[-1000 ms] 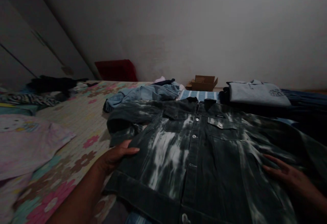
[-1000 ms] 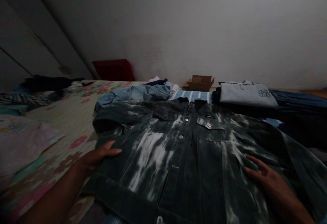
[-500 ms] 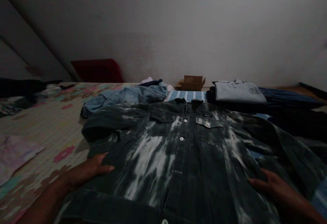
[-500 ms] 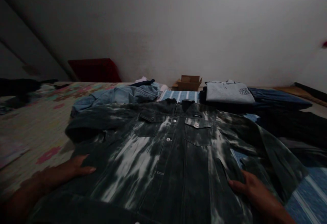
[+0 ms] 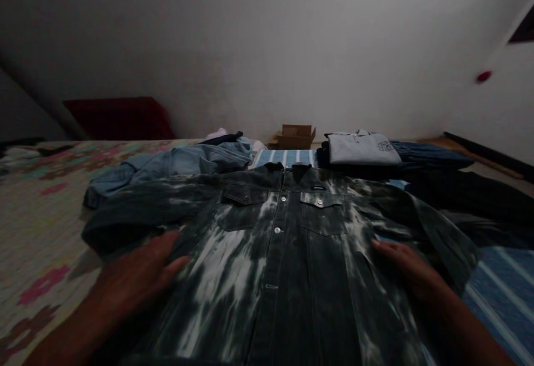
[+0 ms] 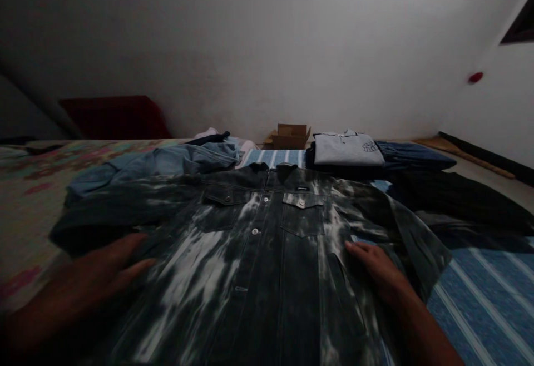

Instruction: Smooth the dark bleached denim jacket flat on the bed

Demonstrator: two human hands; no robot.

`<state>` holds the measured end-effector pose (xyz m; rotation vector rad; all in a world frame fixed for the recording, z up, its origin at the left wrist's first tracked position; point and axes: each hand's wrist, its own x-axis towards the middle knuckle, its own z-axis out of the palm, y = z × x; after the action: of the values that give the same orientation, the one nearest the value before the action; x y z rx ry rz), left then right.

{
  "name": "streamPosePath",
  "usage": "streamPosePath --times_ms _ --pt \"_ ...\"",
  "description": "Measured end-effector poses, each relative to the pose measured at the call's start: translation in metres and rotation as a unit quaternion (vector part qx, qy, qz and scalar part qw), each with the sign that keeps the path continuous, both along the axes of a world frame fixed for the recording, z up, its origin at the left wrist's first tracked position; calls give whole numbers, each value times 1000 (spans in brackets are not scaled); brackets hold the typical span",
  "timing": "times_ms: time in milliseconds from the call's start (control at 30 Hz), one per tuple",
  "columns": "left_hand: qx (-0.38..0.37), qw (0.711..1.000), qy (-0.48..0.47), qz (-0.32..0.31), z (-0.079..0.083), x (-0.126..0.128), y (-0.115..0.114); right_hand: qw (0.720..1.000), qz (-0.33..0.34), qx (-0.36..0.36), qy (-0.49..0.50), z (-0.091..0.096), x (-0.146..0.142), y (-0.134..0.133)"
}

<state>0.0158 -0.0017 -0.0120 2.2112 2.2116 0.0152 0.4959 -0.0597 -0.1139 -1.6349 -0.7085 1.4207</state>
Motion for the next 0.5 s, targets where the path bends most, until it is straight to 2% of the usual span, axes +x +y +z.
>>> streamPosePath --times_ms 67,100,167,233,300,367,500 --pt "-47 994 -18 -99 -3 42 0 997 -17 -33 71 -2 0 19" --pt "-78 982 -31 -168 -6 65 1 994 -21 -45 97 -3 -1 28" --pt "-114 951 -54 -283 -17 112 4 997 -19 -42 67 -5 -3 45" --pt "-100 930 -79 -344 -33 153 10 999 -21 -12 -27 -7 -4 57" --pt "-68 929 -86 -353 -53 184 18 991 -45 13 -126 -9 -3 64" --pt "-64 937 -81 -335 -74 204 27 978 -67 30 -196 -13 2 67" --pt "-83 940 -54 -325 -106 212 37 937 -58 59 -339 -21 14 70"
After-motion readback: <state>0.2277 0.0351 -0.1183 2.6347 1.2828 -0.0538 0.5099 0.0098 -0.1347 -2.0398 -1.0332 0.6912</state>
